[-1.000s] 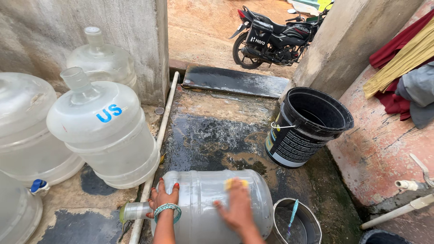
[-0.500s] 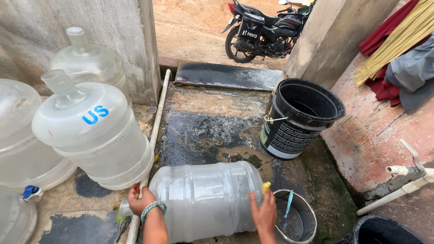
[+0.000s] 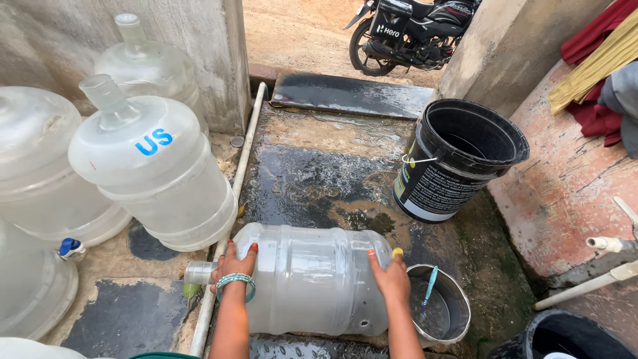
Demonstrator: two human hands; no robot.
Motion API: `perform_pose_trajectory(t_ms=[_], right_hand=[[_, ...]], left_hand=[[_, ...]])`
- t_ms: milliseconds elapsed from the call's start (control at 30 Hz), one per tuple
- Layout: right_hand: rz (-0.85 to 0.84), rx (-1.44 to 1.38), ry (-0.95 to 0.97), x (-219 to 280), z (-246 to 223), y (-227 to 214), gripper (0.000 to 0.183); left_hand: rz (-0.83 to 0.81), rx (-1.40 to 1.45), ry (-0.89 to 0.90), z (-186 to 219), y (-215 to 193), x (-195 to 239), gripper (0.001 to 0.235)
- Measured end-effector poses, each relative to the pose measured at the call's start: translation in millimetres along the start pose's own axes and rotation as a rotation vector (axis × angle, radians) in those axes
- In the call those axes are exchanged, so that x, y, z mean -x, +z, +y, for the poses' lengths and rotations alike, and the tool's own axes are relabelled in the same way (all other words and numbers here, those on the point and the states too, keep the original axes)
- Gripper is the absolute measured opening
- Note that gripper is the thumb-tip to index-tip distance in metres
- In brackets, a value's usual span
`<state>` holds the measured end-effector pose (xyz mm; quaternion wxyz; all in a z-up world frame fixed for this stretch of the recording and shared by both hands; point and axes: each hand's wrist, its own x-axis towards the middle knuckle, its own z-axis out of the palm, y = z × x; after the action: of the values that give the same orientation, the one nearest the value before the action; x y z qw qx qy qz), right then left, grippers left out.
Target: The person cleans a large plastic water dispenser. They first scrub the inside of the dispenser's neck with a toothbrush, then use a yellow sponge to wipe the exterior surface of the dispenser.
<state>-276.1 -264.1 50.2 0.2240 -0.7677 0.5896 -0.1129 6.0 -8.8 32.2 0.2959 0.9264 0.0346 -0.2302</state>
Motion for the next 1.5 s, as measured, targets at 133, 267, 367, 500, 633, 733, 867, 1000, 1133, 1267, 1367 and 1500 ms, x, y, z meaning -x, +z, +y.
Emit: perform_pose_trajectory(t_ms=[133,267,367,500,633,733,867,1000,1133,1267,1367,1500], right_hand=[[0.031,0.266,-0.32,44.8,-50.9,13.3,0.094],[-0.132,0.211,-0.777,125.0,-117.8,50.9,0.091],[-0.081,0.152,-1.142,165.2,-123.1,67.4,0.082],[0.076,0.157,-0.919,132.9,-67.0,67.4,0.081],[0.439,0.117,-0.348,70.4,34.0,49.9,0.092],[0.249,-0.221,0.082,48.3,65.8,59.7,0.101],[0.11,-0.295,-0.078,46.8,82.0,61.5,0.114],[-0.207,0.018,-0.26,42.9,91.5,43.7,0.139],[-0.214,0.098,-0.365,35.3,91.6,39.6,0.151],[-0.245,-0.066,-0.392,31.6,91.7,47.0,0.142],[-0.254,-0.485,-0.37,22.7,93.3,44.5,0.133],[-0.321,-0.335,-0.058,-14.3,81.3,15.6,0.124]], left_hand=[[0.086,0.085,0.037,-6.1,25.9,-8.7,0.091],[0.048,0.139,0.006,-6.6,34.6,-22.6,0.09],[0.063,0.174,-0.008,-5.6,35.5,-23.4,0.088],[0.07,0.162,-0.007,0.2,37.8,-19.4,0.084],[0.17,0.228,0.041,6.4,36.1,-17.3,0.08],[0.275,0.626,0.063,4.5,26.0,-18.3,0.072],[0.407,0.727,-0.208,-19.9,28.5,0.0,0.059],[0.333,0.577,-0.269,-38.9,41.0,3.5,0.066],[0.3,0.501,-0.173,-39.4,42.4,-13.6,0.072],[0.212,0.405,-0.216,-28.7,28.8,-1.5,0.08],[0.076,0.183,-0.178,-6.8,-1.1,8.6,0.092],[-0.127,-0.215,-0.086,27.6,-45.5,11.8,0.111]])
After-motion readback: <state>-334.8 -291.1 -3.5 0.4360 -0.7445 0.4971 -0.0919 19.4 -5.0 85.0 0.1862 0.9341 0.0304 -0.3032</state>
